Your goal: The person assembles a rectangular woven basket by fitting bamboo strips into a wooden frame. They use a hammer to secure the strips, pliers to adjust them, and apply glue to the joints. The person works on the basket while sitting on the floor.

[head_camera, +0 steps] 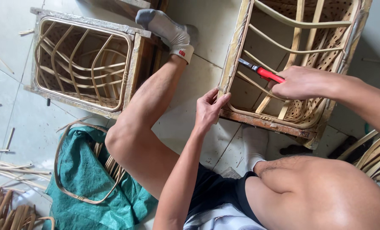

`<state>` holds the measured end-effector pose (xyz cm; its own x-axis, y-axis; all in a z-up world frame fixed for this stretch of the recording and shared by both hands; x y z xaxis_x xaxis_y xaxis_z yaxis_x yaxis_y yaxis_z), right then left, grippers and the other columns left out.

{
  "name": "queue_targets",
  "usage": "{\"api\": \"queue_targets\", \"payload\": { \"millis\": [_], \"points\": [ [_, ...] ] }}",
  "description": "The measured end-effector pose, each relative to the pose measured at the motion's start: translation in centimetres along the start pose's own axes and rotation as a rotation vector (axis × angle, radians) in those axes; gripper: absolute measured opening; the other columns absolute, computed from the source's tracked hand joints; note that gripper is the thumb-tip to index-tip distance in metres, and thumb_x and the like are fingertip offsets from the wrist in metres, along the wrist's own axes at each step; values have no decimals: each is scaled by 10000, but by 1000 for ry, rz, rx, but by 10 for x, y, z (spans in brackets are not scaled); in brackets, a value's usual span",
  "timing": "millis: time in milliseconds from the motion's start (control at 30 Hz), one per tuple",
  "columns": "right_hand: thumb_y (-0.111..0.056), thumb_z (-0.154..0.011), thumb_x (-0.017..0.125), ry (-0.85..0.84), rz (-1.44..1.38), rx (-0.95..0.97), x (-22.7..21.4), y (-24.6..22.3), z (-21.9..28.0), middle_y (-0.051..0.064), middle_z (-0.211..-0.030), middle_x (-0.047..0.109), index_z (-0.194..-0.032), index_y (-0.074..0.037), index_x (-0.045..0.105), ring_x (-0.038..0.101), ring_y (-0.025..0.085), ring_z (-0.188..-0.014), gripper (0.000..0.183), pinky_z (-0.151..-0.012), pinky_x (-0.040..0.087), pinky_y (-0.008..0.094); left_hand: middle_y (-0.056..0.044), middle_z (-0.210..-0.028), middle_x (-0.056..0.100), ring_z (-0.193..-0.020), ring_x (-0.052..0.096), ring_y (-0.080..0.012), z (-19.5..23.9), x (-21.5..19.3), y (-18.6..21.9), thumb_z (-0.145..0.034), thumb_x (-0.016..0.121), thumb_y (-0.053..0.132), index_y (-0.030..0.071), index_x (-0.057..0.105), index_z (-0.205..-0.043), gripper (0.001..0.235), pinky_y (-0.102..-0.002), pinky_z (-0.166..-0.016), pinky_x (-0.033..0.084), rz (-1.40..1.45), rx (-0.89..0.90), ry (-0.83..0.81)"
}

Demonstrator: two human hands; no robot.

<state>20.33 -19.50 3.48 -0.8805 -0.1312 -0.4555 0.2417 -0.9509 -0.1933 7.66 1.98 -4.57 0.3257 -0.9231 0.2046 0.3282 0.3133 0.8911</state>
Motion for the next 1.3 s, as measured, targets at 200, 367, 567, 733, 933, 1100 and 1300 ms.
{"api": "queue_targets", "payload": {
  "millis": [200, 367, 567, 733, 933, 1100, 1300],
  "points": [
    [-339, -931, 534, 27, 12, -36, 2, 2, -10, 170, -729, 681, -992, -34, 657, 640, 302, -660, 335, -639, 500, 495, -95, -1153, 738, -999, 659, -90, -3, 0, -6, -918, 789, 168, -111, 615, -1382, 569, -238, -890, 534, 3, -2, -7],
    [-324, -933, 504, -6, 44, -51, -2, -4, -8, 175, -729, 690, -1032, -41, 650, 651, 303, -656, 333, -654, 515, 504, -110, -1300, 693, -1134, 641, -115, 26, -5, -6, -931, 781, 203, -75, 513, -1471, 664, -253, -1007, 503, -19, 9, 64],
    [-318, -1016, 503, -163, 178, 117, 28, 2, 41, 114, -763, 691, -1214, -123, 588, 636, 246, -648, 290, -623, 571, 437, -132, -1394, 641, -1253, 606, -154, 74, 2, -1, -861, 829, 205, -19, 492, -1515, 769, -297, -1104, 463, -12, 109, 238],
    [-267, -942, 535, -175, 139, 61, 48, -25, 61, 159, -886, 738, -1147, -136, 670, 714, 318, -814, 279, -805, 591, 509, -121, -1403, 616, -1264, 616, -204, 69, 4, 10, -793, 877, 330, 13, 554, -1462, 808, -349, -1114, 478, -26, 134, 331],
    [-252, -909, 522, -138, 198, 27, 38, -53, 69, 168, -985, 762, -1267, -230, 635, 738, 371, -944, 376, -912, 579, 501, -140, -1347, 670, -1323, 517, -294, 78, -3, 17, -678, 859, 580, 109, 627, -1430, 917, -430, -1139, 391, -518, -46, 452],
    [-270, -895, 558, -50, 339, -70, 35, -60, 58, 228, -918, 750, -1299, -129, 612, 747, 394, -903, 431, -859, 601, 500, -135, -1311, 687, -1248, 613, -261, 72, -5, 9, -705, 875, 487, 100, 670, -1387, 811, -398, -1088, 472, -410, -26, 480],
    [-240, -889, 571, -32, 277, -55, 33, -57, 62, 214, -947, 749, -1149, -106, 711, 743, 380, -931, 324, -870, 580, 506, -147, -1235, 746, -1107, 714, -210, 62, -3, 11, -707, 882, 397, 54, 664, -1357, 767, -340, -1002, 543, -213, -34, 422]
  ]
}}
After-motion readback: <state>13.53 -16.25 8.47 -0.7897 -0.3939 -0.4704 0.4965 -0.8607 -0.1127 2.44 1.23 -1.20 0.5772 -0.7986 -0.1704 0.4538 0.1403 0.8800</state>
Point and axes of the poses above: each hand's wrist, its own z-axis away from the middle knuckle, its own x-axis out of the palm, y = z × x, the point moved 10 cm from there along -z, towards the middle knuckle
